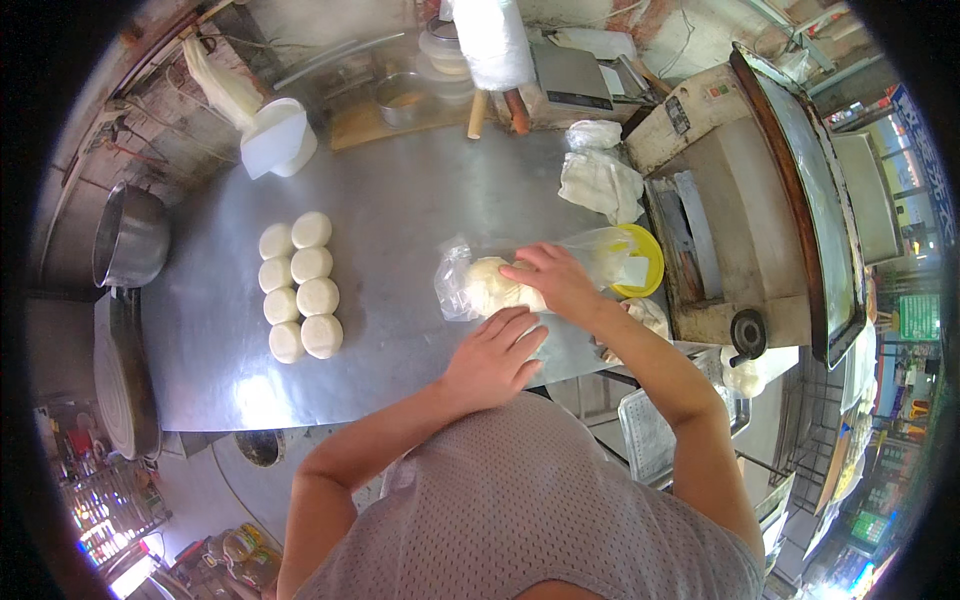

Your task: The person retrieves a perforated metal tray and places it on a stainless steel counter. They then repeatedly pick up round dough balls, place them into a clear plastic bag, and set the bag onto the tray. The process continues until several bags of dough are arranged on the tray.

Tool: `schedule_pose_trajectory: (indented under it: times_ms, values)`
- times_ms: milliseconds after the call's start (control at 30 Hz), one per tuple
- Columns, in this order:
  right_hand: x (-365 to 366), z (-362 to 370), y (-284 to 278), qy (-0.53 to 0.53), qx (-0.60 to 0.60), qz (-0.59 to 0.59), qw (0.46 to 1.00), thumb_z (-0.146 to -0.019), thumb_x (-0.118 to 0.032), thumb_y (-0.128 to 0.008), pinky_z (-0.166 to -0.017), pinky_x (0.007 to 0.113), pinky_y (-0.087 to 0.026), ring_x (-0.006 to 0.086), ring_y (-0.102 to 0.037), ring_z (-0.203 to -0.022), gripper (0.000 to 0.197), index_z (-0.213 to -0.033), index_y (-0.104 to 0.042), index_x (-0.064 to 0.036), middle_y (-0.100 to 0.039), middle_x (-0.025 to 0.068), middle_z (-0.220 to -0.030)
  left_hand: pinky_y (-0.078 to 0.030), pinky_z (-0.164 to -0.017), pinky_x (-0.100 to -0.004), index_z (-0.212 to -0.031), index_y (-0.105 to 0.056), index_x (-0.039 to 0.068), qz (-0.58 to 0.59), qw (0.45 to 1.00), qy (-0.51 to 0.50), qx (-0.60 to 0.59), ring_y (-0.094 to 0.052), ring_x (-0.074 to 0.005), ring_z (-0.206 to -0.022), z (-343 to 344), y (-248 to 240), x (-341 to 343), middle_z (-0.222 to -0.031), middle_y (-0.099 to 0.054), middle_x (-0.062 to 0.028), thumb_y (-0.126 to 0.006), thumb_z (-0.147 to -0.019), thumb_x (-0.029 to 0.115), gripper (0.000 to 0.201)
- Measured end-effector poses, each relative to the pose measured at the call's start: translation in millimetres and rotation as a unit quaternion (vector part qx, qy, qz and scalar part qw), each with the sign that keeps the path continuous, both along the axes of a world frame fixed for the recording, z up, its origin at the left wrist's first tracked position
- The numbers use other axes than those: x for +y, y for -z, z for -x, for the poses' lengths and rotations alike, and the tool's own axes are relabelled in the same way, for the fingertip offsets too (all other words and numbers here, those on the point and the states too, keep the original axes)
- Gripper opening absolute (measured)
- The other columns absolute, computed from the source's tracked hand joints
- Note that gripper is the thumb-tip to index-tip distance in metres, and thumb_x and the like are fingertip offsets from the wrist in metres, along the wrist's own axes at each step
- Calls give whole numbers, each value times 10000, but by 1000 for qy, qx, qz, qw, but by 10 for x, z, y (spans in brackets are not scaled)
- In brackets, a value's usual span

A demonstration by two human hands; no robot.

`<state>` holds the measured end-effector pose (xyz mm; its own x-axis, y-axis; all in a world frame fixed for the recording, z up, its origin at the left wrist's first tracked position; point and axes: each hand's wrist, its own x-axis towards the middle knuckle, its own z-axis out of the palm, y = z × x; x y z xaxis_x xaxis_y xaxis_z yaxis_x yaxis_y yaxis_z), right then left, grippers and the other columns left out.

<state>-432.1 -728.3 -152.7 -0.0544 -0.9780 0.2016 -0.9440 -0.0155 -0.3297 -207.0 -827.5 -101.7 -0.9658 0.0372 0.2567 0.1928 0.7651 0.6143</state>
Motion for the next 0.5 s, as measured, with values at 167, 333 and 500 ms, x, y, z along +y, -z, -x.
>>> schedule_pose_trajectory:
  times_ms: [167,333,500]
  values:
    - [10,-8,-61,9,-1,-12,1000,-781,-31,-687,-975,464,-486,334,-590,-1175,578,-1323,-669,-230,-621,91,-1271,-238,-1254,-543,-1503,-465,42,109,991,-48,-68,-297,-395,-1522,177,451,5,-1580,-397,-208,-755,-865,373,775]
    - [15,-17,-32,18,-13,9,1000,-779,-78,-697,-937,469,-499,316,-612,-1138,562,-1321,-668,-221,-632,79,-1239,-239,-1254,-541,-1523,-455,65,117,989,-73,-59,-288,-398,-1526,199,579,45,-1604,-377,-195,-733,-882,405,777]
    - [-87,-5,-147,123,-81,-51,988,-803,-116,-707,-974,462,-484,317,-619,-1124,496,-1294,-675,-173,-659,69,-1185,-241,-1253,-534,-1535,-446,73,125,986,-82,-75,-275,-391,-1536,210,570,33,-1618,-370,-171,-709,-899,436,779]
